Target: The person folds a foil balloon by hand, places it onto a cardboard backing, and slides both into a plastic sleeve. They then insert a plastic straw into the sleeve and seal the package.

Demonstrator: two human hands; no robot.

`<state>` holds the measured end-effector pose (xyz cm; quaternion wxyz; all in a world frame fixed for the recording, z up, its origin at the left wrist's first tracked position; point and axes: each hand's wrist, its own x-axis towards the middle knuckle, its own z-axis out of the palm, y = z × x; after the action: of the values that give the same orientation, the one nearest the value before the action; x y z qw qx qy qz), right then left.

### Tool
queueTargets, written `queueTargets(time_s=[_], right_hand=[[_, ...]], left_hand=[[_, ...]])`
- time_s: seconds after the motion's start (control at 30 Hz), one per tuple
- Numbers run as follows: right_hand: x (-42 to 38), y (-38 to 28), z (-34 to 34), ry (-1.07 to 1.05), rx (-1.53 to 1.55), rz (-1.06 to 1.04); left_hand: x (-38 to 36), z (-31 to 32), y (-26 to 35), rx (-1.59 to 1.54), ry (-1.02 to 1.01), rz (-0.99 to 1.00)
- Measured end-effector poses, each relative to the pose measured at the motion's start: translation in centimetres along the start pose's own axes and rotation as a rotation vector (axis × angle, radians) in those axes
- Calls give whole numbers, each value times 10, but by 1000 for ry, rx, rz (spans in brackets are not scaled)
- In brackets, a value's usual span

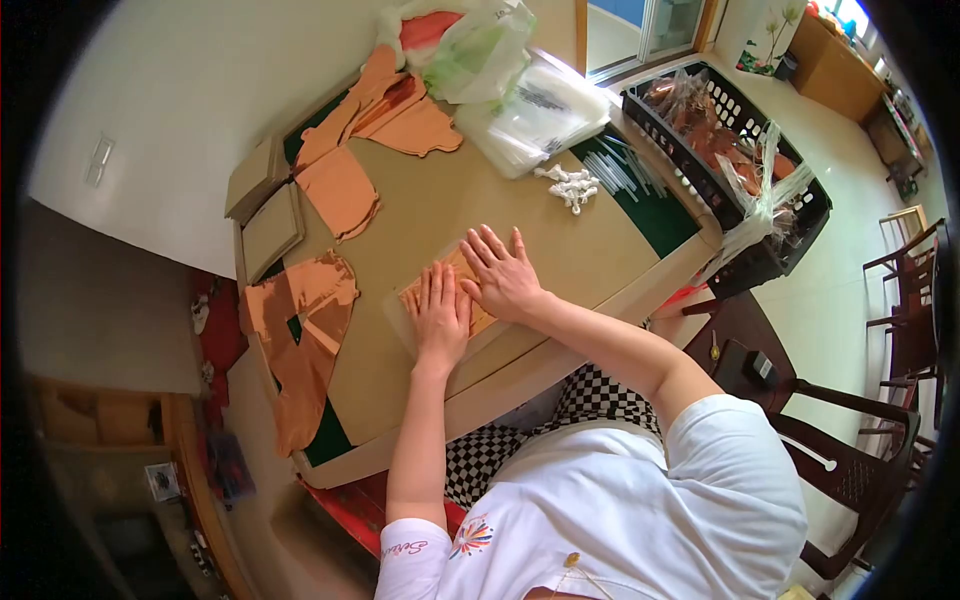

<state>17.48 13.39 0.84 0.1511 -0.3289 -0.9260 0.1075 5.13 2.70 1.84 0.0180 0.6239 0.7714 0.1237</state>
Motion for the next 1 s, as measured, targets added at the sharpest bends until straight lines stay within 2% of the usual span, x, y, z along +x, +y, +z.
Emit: queueTargets(time_s=[0.13,0.43,0.53,0.73,0.83,0.87,0.97,1.0], right_hand=[[0,0,0,28,-19,-10],[0,-2,-3,18,-7,9],[-1,-2,-3,20,7,10],[0,0,-2,-4,12,5],[4,17,-9,20,316,26],[0,23,-12,156,460,54],[-26,24,-44,233,651,99],[-47,25,-37,190,1132,201]], left_hand=[[-8,8,-10,-61,65,25],[-10,-1,-5,-20,74,43],[-10,4,-5,-123,139,87],[-8,1,-5,-54,3,103],[-11,-1,-4,-71,30,135],[-11,-1,-5,-72,16,131],[-11,0,-6,-93,-19,118],[-11,-1,-5,-108,-19,113]])
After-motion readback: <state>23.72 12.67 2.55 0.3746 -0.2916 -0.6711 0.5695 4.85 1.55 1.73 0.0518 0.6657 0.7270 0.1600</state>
